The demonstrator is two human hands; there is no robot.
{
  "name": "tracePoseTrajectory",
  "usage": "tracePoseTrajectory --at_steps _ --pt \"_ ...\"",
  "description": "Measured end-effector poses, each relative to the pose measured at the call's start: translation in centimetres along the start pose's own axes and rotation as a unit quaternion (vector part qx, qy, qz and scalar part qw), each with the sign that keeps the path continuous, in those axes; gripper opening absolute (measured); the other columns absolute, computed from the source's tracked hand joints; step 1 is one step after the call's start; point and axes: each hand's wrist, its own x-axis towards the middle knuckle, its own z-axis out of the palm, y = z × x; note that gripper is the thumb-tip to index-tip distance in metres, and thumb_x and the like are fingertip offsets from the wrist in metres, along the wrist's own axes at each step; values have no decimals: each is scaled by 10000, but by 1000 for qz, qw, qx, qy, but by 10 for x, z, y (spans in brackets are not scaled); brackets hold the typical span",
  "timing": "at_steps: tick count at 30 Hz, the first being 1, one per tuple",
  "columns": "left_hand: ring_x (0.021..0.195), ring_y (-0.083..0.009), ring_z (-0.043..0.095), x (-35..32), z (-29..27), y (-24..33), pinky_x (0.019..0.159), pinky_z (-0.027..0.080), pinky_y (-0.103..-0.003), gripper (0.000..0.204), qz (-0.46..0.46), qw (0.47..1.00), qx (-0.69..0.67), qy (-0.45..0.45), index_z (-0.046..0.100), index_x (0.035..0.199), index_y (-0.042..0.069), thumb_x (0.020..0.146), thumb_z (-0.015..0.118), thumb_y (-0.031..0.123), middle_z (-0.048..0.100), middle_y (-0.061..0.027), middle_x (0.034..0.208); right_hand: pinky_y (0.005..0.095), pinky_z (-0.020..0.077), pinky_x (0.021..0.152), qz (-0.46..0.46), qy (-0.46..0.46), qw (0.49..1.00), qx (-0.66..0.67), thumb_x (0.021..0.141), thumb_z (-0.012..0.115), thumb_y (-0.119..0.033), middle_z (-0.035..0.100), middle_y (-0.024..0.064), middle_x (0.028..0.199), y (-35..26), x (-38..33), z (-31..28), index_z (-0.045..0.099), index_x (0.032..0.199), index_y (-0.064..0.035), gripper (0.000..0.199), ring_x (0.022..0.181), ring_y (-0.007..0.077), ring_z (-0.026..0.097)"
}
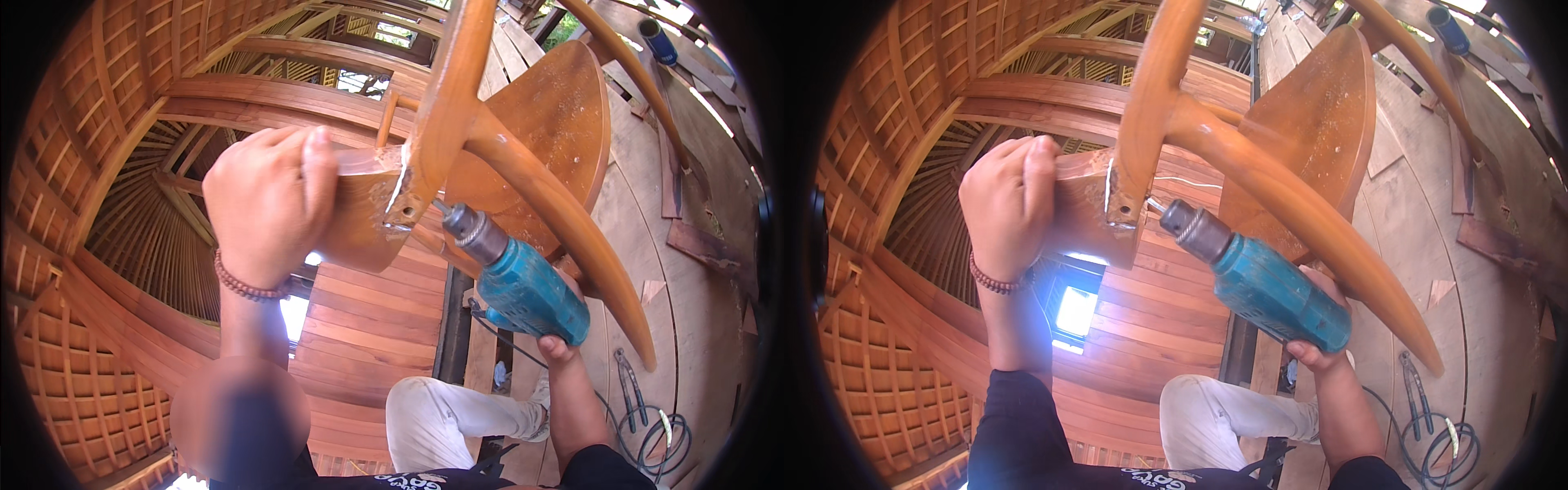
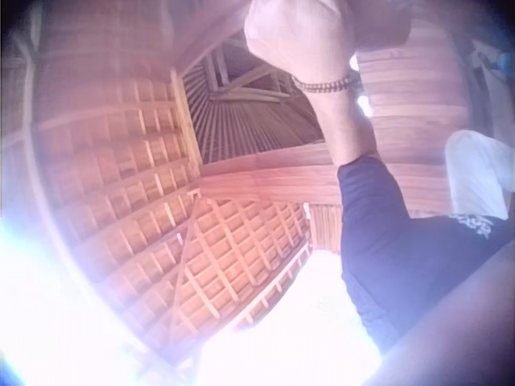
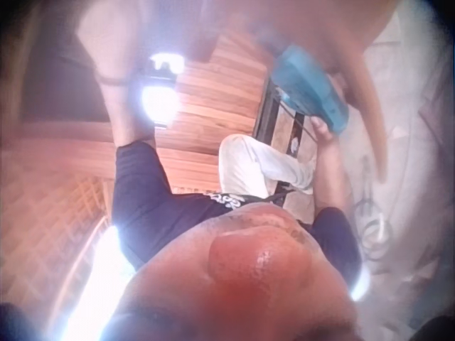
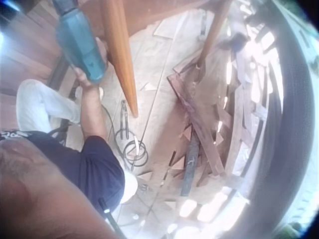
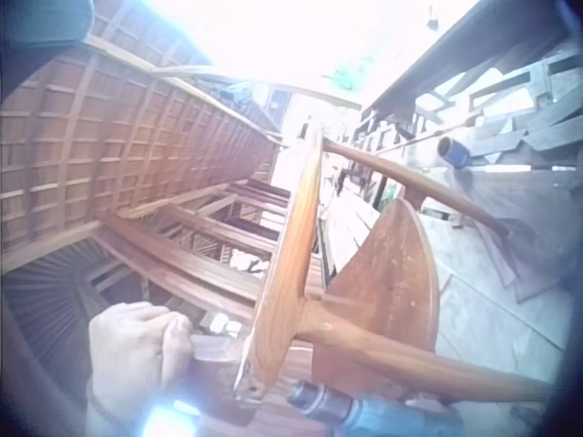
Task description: The person assembles a wooden chair by attaching the seat to the frame using a corded drill and screws. They position the seat, drill screws into the joints, and occasionally reposition the chair to access different attachment points.
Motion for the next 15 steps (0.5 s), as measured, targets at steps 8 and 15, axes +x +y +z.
tracePoseTrajectory --at_steps 8,15 --pt "588 -317 602 2 14 14 566 448 -406 333 3 998 29 57 669 654 56 915 543 220 645 -126 644 389 499 969 110 35 991 69 678 835 -389 607 176 1245 -12 -3 8 444 1370 99 932 1123 270 616" --pt "589 -309 603 1 16 12 576 453 -407 300 -2 998 25 50 675 647 69 879 548 211 646 -112 641 401 542 906 142 54 983 99 690 829 -376 609 187 1231 -7 -9 0 436 1374 86 914 1045 279 648"
